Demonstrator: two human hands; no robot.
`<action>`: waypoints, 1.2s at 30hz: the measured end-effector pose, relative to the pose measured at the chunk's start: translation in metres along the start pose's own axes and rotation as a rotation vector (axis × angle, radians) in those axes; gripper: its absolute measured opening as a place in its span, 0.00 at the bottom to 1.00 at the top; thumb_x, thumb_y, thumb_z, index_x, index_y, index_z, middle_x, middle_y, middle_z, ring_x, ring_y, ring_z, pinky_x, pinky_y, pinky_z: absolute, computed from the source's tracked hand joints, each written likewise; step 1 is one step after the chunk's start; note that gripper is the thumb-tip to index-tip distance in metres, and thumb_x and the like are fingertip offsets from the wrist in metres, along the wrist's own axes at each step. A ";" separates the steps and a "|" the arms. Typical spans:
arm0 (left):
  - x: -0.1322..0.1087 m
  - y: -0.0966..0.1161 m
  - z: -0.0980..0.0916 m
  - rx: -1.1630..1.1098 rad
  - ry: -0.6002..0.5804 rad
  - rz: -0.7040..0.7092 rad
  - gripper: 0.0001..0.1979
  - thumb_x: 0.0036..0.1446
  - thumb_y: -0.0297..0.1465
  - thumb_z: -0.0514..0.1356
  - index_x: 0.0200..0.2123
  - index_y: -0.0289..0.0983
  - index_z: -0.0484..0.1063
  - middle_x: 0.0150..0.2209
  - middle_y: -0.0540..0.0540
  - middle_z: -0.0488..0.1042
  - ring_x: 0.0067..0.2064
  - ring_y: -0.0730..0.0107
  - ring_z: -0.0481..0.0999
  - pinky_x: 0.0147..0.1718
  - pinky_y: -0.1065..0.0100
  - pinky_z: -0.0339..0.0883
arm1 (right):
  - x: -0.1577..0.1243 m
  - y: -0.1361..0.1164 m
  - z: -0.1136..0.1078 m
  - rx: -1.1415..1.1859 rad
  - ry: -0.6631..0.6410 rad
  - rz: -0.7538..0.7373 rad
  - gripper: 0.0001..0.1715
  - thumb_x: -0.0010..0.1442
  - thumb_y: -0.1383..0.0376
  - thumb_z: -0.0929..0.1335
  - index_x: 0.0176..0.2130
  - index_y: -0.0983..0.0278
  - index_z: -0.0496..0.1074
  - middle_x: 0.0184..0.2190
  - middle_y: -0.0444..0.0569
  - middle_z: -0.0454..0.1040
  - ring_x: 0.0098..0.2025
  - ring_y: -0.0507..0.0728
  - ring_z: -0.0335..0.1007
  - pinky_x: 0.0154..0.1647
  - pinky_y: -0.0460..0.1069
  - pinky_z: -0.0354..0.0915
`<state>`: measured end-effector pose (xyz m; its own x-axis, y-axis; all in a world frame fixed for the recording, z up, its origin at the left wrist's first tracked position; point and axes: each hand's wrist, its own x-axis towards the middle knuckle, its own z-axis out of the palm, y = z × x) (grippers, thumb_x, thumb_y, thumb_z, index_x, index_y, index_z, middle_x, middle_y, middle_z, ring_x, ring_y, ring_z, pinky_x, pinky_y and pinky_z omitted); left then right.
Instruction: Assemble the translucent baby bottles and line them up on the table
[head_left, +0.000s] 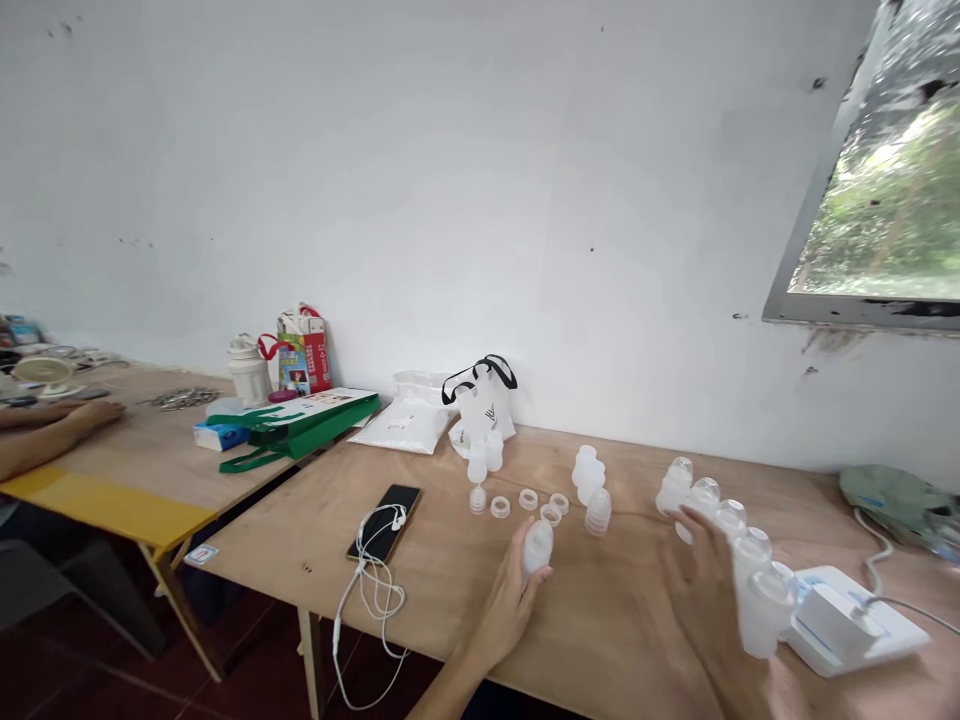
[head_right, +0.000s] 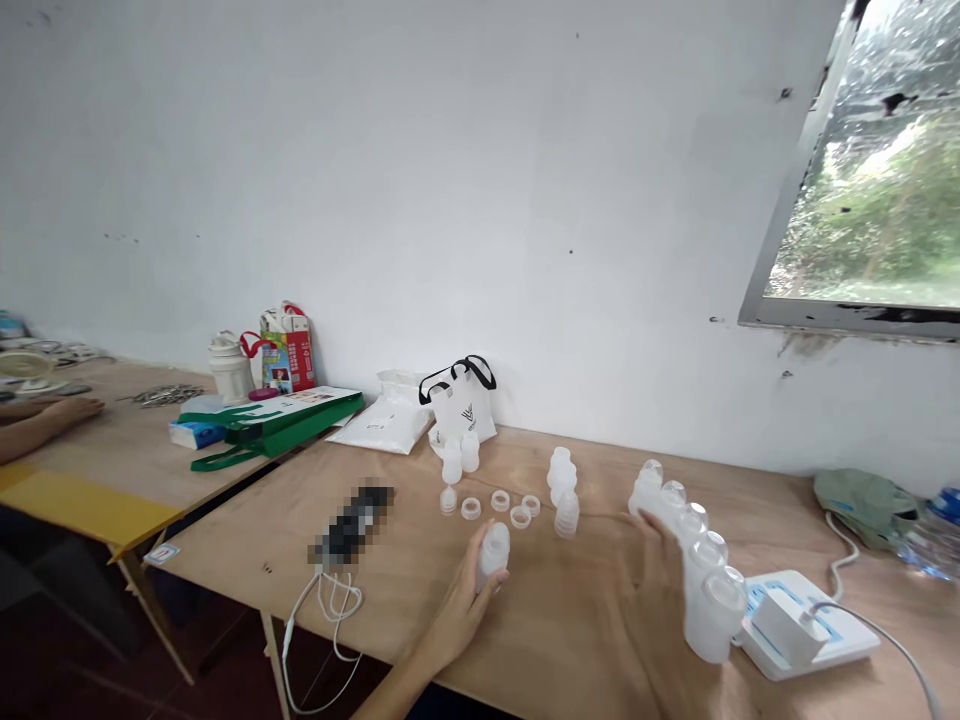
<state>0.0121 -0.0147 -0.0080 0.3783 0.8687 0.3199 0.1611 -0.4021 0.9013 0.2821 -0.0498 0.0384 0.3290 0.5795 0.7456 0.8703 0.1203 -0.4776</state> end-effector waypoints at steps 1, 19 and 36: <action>0.001 0.000 0.000 -0.014 0.010 -0.015 0.34 0.72 0.45 0.52 0.74 0.39 0.48 0.75 0.36 0.51 0.75 0.51 0.51 0.73 0.49 0.45 | 0.005 0.008 -0.009 -0.019 0.056 -0.004 0.26 0.69 0.48 0.58 0.54 0.59 0.72 0.59 0.59 0.68 0.65 0.71 0.62 0.65 0.67 0.59; -0.002 0.010 -0.005 0.044 -0.136 -0.149 0.38 0.72 0.52 0.49 0.76 0.41 0.45 0.74 0.38 0.53 0.74 0.54 0.54 0.73 0.52 0.47 | 0.001 -0.022 -0.021 0.319 -0.264 0.187 0.28 0.67 0.45 0.64 0.57 0.59 0.70 0.53 0.55 0.78 0.47 0.63 0.78 0.45 0.56 0.75; -0.004 0.008 -0.006 0.256 -0.258 0.032 0.28 0.72 0.43 0.54 0.71 0.40 0.60 0.69 0.40 0.65 0.69 0.54 0.64 0.68 0.55 0.57 | -0.060 -0.057 0.042 0.324 -0.614 0.114 0.27 0.60 0.47 0.71 0.52 0.59 0.77 0.42 0.52 0.82 0.45 0.65 0.78 0.47 0.56 0.72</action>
<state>0.0068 -0.0196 -0.0008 0.5995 0.7658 0.2329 0.3559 -0.5157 0.7794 0.1974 -0.0574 0.0008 0.0627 0.9415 0.3311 0.6583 0.2104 -0.7228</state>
